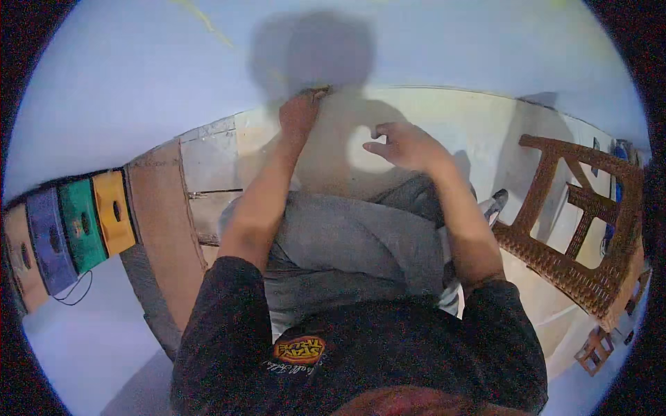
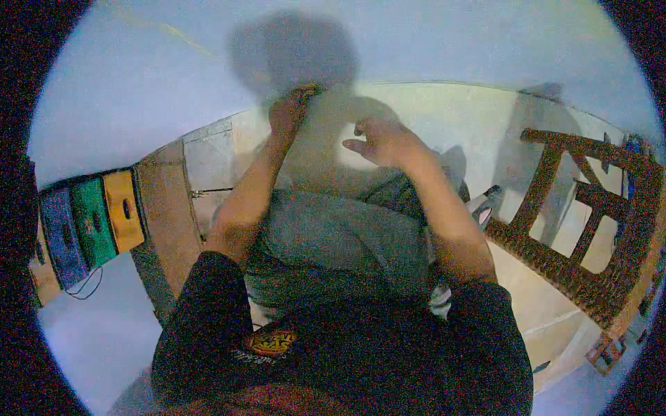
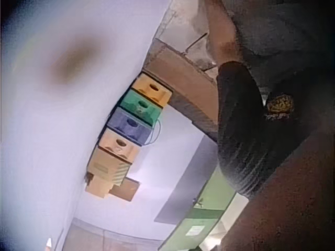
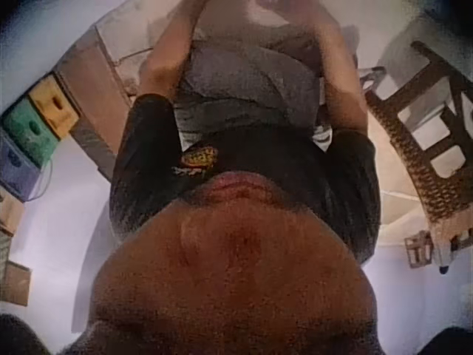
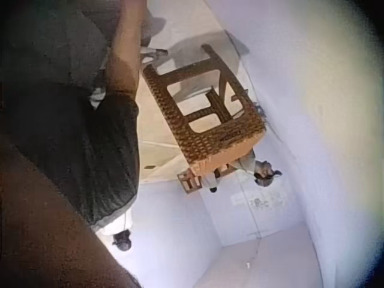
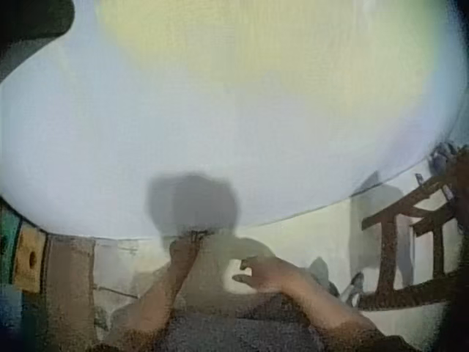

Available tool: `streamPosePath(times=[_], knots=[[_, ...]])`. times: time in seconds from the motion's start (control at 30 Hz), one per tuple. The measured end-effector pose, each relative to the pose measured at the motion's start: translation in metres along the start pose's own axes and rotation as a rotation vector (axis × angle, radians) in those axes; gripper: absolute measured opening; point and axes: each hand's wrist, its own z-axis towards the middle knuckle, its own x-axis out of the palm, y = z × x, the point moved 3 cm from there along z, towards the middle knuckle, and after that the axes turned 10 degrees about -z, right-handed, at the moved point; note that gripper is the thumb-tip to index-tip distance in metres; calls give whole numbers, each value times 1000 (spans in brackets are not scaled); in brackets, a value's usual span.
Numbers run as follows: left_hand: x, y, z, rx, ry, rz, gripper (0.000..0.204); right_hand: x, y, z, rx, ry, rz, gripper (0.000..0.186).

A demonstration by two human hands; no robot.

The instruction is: The person fills a crack in a wall using a putty knife and patching compound.

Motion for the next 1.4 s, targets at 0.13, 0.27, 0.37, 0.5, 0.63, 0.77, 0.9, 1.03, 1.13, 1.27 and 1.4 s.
streamPosePath(times=[0.13, 0.27, 0.37, 0.5, 0.63, 0.77, 0.9, 1.03, 1.13, 1.27, 1.4], knots=[[-3, -9, 6, -2, 52, 94, 40, 1, -8, 1, 14, 27, -13, 57], [4, -13, 5, 62, 40, 81, 39, -2, -12, -3, 41, 24, -28, 58], [9, -6, 6, 93, 0, 148, 36, -8, -2, -6, 17, 57, -43, 62], [1, 2, -3, 100, -96, 163, 30, -3, -1, 0, -42, 13, 65, 65], [-14, -36, 6, 69, 1, 38, 25, -5, -18, -8, 24, 1, 12, 58], [1, 1, -6, -23, -43, 83, 23, 2, 3, 6, 16, 86, 13, 53], [-3, -6, -3, 3, 3, 8, 26, 18, -16, 13, -7, 103, -10, 56], [-15, -29, -3, -57, 64, -48, 27, 0, -7, 2, 104, 136, 36, 54], [-14, -23, 3, -46, 16, -13, 31, 9, -20, 9, 61, 98, -76, 54], [1, 8, 3, 152, -187, -10, 36, 4, 14, 9, 75, 198, 26, 57], [16, 0, 4, 15, -122, -65, 33, 1, 7, 8, 102, 204, 20, 54]])
